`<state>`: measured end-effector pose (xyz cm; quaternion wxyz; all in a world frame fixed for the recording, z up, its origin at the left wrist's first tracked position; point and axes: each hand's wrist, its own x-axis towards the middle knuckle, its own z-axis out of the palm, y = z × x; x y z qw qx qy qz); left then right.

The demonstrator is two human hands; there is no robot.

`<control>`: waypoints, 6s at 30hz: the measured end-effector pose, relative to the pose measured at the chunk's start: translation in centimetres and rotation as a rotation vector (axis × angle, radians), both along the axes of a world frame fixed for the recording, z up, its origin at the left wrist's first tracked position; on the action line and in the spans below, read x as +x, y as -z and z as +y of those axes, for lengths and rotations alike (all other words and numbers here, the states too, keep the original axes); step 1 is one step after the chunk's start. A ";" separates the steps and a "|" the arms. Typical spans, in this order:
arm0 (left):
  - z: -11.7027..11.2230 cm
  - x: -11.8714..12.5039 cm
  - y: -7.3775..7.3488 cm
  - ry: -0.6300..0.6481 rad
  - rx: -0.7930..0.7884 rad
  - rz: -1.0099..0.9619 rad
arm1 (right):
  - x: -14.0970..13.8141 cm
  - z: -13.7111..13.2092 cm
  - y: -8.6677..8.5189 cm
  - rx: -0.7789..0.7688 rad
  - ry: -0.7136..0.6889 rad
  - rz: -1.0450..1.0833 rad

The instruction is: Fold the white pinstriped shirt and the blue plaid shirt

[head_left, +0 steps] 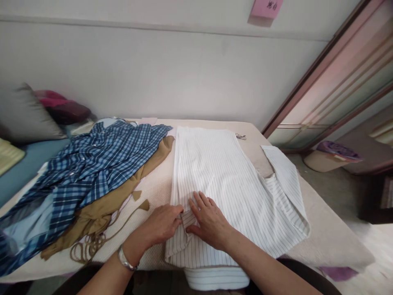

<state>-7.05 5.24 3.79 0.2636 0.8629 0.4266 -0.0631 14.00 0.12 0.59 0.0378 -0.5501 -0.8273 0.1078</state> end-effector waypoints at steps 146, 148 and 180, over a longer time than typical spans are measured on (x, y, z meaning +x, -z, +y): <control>5.8 -1.2 1.2 -0.086 0.251 0.023 | -4.5 -3.1 -0.1 0.237 -0.532 0.155; 6.0 -1.5 1.2 -0.110 0.231 0.043 | -5.0 -3.2 0.2 0.273 -0.542 0.152; 4.6 0.2 1.5 -0.102 0.379 0.110 | -5.7 -3.5 0.8 0.228 -0.574 0.186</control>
